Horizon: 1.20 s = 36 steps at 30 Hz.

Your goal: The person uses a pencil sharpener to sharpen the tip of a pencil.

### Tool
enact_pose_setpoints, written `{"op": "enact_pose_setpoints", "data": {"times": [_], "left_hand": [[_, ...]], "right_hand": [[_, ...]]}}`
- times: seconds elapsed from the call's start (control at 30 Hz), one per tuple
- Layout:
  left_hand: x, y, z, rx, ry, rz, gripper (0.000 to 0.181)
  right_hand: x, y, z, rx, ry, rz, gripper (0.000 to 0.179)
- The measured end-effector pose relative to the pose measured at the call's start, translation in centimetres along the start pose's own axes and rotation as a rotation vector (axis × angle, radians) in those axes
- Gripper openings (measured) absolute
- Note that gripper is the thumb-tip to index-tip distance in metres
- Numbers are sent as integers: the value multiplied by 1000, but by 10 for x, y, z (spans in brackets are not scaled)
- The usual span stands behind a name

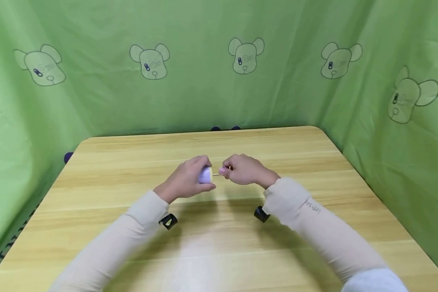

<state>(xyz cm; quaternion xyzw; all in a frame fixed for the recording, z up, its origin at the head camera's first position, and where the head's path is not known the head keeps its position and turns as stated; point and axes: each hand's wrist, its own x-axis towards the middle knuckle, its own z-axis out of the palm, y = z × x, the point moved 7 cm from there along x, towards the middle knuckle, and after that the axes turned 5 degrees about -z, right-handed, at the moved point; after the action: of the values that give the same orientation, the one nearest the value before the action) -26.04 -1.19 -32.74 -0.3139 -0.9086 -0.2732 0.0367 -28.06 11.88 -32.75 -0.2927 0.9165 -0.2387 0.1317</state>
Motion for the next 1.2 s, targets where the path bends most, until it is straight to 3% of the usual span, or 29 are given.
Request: {"op": "enact_pose_setpoints", "data": {"times": [0.13,0.27,0.43,0.53,0.67,0.8,0.9,0.97,1.1,1.2], "left_hand": [[2,-6,-4,-34,-15,-77,50],[3,-10,-7,-21,-36,-111,51],[3,-12,-12,-3,-42,-126,52],[3,-16,-14,-79,-45,-163,52],[-1,-25,-17,-326,-109,-287,47],[-6,-26,-19,-545,-202,-388,38],[-7,-22,-18,-627,-253,-403,33],[-7,-19,-15,-665,-281,-410,32],[-8,-15,-8,-678,-308,-438,34],[-9,-16,-3,-635,-299,-457,35]], "right_hand": [[0,-4,0,-107,69,-33,26],[0,-9,1,-221,137,-83,22],[-1,-14,1,-215,223,-171,17],[-7,-19,-3,-313,396,-240,19],[-28,-22,-4,-534,782,-347,31],[-45,-19,6,-550,1060,-521,40],[-51,-20,16,-554,1203,-639,42],[-55,-21,21,-586,1299,-669,43],[-58,-22,25,-620,1439,-650,48],[-57,-23,24,-610,1445,-634,52]]}}
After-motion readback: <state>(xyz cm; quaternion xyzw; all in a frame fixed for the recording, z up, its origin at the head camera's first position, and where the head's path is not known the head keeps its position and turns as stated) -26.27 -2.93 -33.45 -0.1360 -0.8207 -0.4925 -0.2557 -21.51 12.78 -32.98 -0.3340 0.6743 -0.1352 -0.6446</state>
